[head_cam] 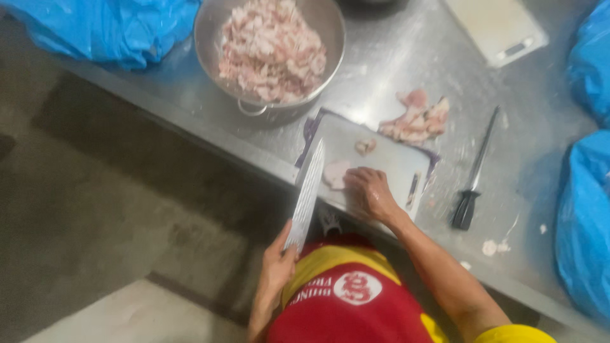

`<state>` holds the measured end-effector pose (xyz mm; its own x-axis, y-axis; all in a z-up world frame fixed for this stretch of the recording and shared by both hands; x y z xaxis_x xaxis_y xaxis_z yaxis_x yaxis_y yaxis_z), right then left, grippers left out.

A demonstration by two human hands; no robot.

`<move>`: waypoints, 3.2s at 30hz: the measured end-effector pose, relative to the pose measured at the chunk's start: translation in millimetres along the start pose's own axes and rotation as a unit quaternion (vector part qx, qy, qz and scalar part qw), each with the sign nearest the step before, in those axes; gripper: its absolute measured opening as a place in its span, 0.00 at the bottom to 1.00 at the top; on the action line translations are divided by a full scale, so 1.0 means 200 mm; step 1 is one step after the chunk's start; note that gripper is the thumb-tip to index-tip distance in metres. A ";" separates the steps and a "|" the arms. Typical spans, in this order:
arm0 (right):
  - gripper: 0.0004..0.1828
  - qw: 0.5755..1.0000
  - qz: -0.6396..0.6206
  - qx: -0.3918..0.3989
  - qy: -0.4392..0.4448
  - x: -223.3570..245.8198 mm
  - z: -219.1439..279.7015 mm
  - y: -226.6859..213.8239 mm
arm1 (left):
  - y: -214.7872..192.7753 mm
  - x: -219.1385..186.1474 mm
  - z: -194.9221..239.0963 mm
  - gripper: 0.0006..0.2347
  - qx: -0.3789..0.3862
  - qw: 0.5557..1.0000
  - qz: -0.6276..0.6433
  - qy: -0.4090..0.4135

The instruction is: The person slices meat on a cutting board using a knife, moving the pieces to a pile on the table.

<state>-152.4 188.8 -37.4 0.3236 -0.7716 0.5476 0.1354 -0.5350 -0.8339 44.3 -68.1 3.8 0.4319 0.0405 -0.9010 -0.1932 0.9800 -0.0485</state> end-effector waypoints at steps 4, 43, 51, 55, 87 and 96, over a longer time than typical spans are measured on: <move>0.32 0.996 0.037 0.042 0.075 -0.01 0.33 0.07 | -0.02 0.09 0.02 0.25 0.024 0.981 -0.070 0.178; 0.43 0.992 0.103 0.069 0.037 0.03 0.28 0.19 | 0.29 0.02 -0.31 0.25 0.098 0.992 -0.051 0.063; 0.27 0.994 0.092 -0.038 0.051 0.02 0.24 0.20 | 0.40 0.07 -0.39 0.25 0.089 0.982 -0.106 0.125; 0.18 0.987 0.062 -0.146 0.009 0.01 0.18 0.24 | 0.35 0.21 -0.34 0.25 -0.015 0.838 -0.180 0.515; 0.45 0.838 -0.532 -0.107 0.056 0.94 -1.35 -0.13 | -0.28 0.15 0.44 0.27 -0.169 0.984 0.047 -0.011; 0.26 0.919 -0.321 -0.104 0.206 0.11 -0.30 -0.02 | -0.16 0.22 0.35 0.26 -0.091 0.995 0.003 -0.042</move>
<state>-202.4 153.6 -18.7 -0.1484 -0.3160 0.9371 -0.0203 -0.9464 -0.3224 132.0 -84.0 -3.7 0.5007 0.0693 -0.8629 -0.3487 0.9285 -0.1277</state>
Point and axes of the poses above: each hand's wrist, its own z-axis away from the middle knuckle, its own y-axis out of the palm, x = y × z, the point moved 1 cm from there along -z, towards the middle knuckle, and after that the axes turned 15 degrees about y, right-handed, at the moved point
